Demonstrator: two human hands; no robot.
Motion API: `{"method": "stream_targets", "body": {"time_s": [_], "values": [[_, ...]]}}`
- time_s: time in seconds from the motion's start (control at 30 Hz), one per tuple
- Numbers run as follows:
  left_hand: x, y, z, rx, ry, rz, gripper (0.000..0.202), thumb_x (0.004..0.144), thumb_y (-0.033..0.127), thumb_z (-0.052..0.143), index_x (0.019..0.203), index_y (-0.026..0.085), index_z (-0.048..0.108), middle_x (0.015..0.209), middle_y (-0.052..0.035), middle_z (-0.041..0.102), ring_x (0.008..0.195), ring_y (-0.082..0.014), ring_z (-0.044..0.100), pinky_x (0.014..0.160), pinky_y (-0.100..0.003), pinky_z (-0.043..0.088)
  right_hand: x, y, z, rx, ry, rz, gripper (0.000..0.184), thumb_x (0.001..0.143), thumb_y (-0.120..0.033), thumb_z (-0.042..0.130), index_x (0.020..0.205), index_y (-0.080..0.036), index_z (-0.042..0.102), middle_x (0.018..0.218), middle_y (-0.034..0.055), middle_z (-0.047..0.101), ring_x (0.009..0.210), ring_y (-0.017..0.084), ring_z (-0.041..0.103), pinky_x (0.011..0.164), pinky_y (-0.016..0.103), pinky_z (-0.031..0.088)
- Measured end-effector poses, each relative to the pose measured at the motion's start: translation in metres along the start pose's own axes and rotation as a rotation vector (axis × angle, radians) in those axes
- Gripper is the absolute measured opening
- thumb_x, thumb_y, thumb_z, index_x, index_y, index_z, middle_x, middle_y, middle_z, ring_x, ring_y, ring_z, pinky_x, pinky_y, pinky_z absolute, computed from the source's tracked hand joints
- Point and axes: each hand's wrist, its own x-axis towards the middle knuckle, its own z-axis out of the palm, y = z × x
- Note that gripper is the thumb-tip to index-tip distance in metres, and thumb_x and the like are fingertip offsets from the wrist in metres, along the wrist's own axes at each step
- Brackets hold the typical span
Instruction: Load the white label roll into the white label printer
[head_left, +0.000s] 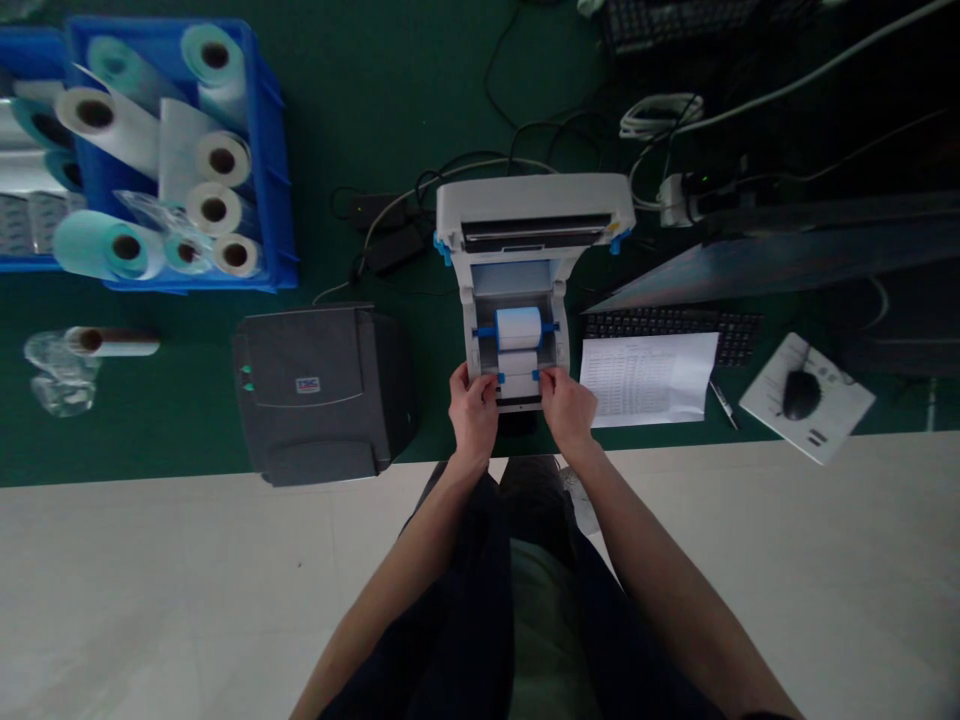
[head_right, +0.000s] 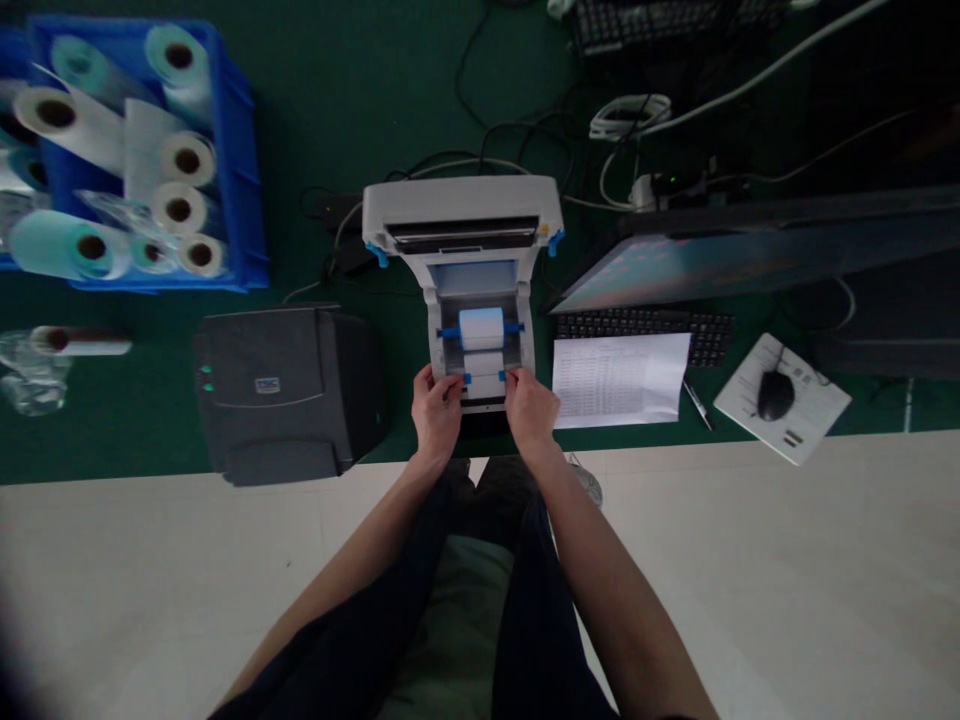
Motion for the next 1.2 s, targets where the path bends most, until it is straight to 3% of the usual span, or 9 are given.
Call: {"method": "stream_targets", "body": {"time_s": [0.33, 1.03, 1.2], "values": [[0.004, 0.003, 0.0, 0.087, -0.039, 0.0, 0.022, 0.105, 0.011, 0.073, 0.109, 0.024, 0.09, 0.154, -0.0152, 0.068, 0.131, -0.0342, 0.08, 0.099, -0.046, 0.074, 0.0, -0.006, -0.004, -0.042, -0.032, 0.004, 0.034, 0.12, -0.036, 0.052, 0.129, -0.019, 0.08, 0.112, 0.0133, 0.088, 0.092, 0.024, 0.079, 0.077, 0.032, 0.044], [0.006, 0.002, -0.002, 0.154, -0.063, 0.04, 0.023, 0.102, 0.01, 0.077, 0.107, 0.027, 0.092, 0.153, -0.0146, 0.069, 0.134, -0.0339, 0.079, 0.1, -0.044, 0.074, -0.001, -0.002, 0.005, -0.03, 0.033, -0.039, 0.037, 0.119, -0.034, 0.051, 0.129, -0.016, 0.082, 0.112, 0.0141, 0.089, 0.093, 0.026, 0.08, 0.076, 0.032, 0.042], [0.008, 0.006, -0.014, 0.151, -0.078, 0.079, 0.019, 0.103, 0.013, 0.077, 0.106, 0.025, 0.091, 0.15, -0.0145, 0.07, 0.128, -0.0332, 0.081, 0.097, -0.044, 0.075, -0.003, -0.002, -0.005, -0.029, 0.052, -0.095, 0.036, 0.119, -0.032, 0.052, 0.122, -0.018, 0.084, 0.106, 0.0124, 0.088, 0.089, 0.025, 0.079, 0.076, 0.033, 0.044]]}}
